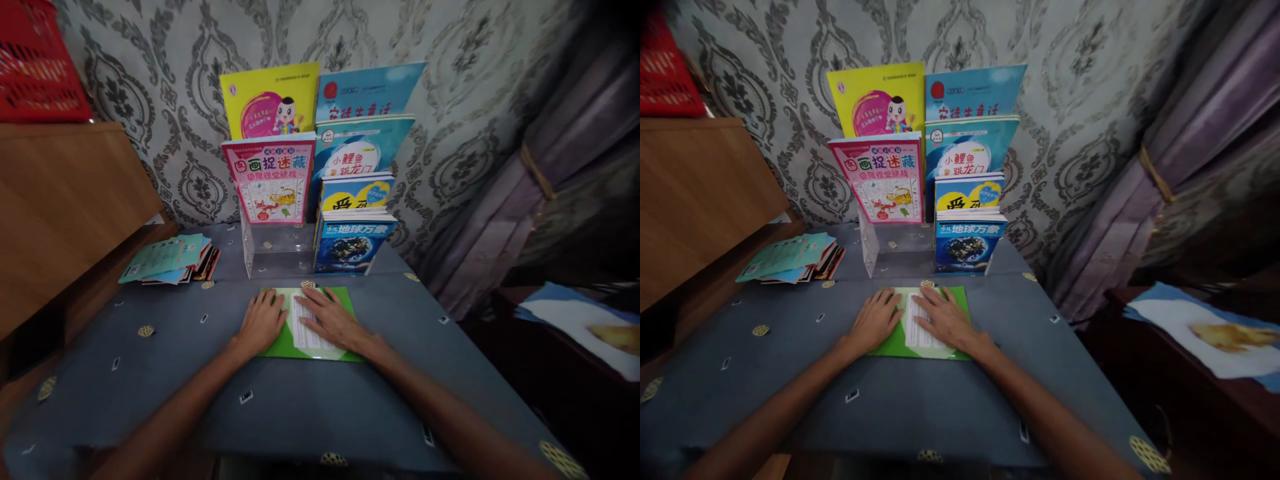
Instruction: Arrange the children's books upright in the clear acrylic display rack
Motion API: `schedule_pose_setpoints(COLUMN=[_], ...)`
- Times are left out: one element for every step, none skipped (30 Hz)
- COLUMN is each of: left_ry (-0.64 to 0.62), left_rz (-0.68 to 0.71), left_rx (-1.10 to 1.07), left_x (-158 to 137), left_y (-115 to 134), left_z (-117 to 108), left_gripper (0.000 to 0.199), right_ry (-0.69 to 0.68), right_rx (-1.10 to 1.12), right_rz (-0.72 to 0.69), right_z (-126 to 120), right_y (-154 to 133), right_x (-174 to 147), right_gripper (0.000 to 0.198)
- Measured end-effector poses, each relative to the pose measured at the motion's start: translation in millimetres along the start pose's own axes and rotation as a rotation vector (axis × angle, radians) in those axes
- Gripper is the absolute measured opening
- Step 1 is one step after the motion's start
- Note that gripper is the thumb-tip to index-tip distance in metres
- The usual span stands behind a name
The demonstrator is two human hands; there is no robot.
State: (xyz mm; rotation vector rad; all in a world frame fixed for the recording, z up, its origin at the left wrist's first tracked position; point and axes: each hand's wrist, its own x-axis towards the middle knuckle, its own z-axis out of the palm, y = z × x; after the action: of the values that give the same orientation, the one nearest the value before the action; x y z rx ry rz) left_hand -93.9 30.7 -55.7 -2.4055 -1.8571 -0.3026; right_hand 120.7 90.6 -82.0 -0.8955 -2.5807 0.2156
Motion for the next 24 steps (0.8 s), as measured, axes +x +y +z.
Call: schedule_pose_setpoints(left_ry=[0.014,0.029,0.041,0.049,0.052,0.05,0.045,0.04,0.035,0.032,0.031,0.03,0.03,0.028,0.023,0.017,0.011,0.004,-0.002,-0.006,-0.006,-0.002,0.006,0.017], left_rz=[0.005,0.012,0.018,0.026,0.031,0.035,0.038,0.042,0.048,0.054,0.059,0.064,0.068,0.072,0.078,0.085,0.09,0.095,0.103,0.111,0.12,0.129,0.14,0.15], left_rx=[-0.006,-0.012,-0.018,-0.024,-0.029,-0.031,-0.032,-0.032,-0.032,-0.033,-0.036,-0.039,-0.044,-0.049,-0.054,-0.059,-0.065,-0.072,-0.081,-0.092,-0.107,-0.129,-0.161,-0.202], left_x=[-0.2,-0.4,-0.6,-0.6,-0.1,0.8,2.2,3.9,6.0,8.2,10.6,12.9,15.1,17.1,19.0,20.6,22.0,23.0,23.8,24.3,24.4,24.3,23.9,23.3], left_y=[-0.3,0.0,1.0,2.9,5.7,9.3,13.5,18.2,23.4,28.8,34.4,40.3,46.2,52.0,57.7,63.0,67.5,71.0,73.3,74.0,73.1,70.8,67.3,63.1], left_z=[1.6,3.5,5.6,7.6,9.3,10.7,11.7,12.3,12.7,12.9,13.0,13.1,13.0,12.9,12.8,12.6,12.4,12.3,12.2,12.4,12.8,13.4,14.2,15.1], left_gripper=[0.034,0.034,0.035,0.035,0.036,0.036,0.036,0.036,0.037,0.037,0.037,0.037,0.037,0.037,0.037,0.038,0.038,0.039,0.039,0.039,0.039,0.038,0.037,0.035], right_ry=[0.007,0.01,0.009,0.003,-0.006,-0.015,-0.021,-0.023,-0.021,-0.014,-0.005,0.001,0.006,0.008,0.009,0.01,0.01,0.008,0.004,-0.002,-0.011,-0.021,-0.031,-0.035], right_rx=[0.003,0.005,0.004,0.002,-0.001,-0.005,-0.008,-0.009,-0.006,0.0,0.008,0.016,0.024,0.031,0.038,0.046,0.053,0.06,0.065,0.067,0.066,0.061,0.053,0.042], right_rz=[0.001,0.002,0.005,0.008,0.011,0.014,0.02,0.026,0.032,0.038,0.042,0.046,0.049,0.05,0.051,0.052,0.053,0.054,0.056,0.058,0.06,0.063,0.066,0.074], right_z=[-0.2,-0.8,-1.9,-3.4,-5.3,-7.6,-10.1,-12.6,-15.2,-17.7,-20.1,-22.6,-25.0,-27.4,-29.9,-32.5,-35.1,-37.7,-40.2,-42.4,-44.4,-45.9,-47.0,-47.5], right_y=[0.4,1.1,2.2,3.7,5.5,7.6,10.1,12.9,16.1,19.8,23.8,28.1,32.7,37.5,42.3,47.0,51.5,55.6,59.1,62.1,64.2,65.4,65.5,64.5], right_x=[-0.5,-1.5,-3.1,-5.3,-8.2,-11.6,-15.6,-19.9,-24.5,-29.2,-34.0,-38.8,-43.5,-48.1,-52.5,-56.6,-60.5,-64.0,-67.1,-69.6,-71.6,-72.9,-73.4,-73.2], right_gripper=[0.048,0.048,0.048,0.048,0.048,0.048,0.049,0.049,0.049,0.049,0.05,0.05,0.05,0.05,0.051,0.05,0.05,0.049,0.048,0.047,0.047,0.047,0.047,0.047])
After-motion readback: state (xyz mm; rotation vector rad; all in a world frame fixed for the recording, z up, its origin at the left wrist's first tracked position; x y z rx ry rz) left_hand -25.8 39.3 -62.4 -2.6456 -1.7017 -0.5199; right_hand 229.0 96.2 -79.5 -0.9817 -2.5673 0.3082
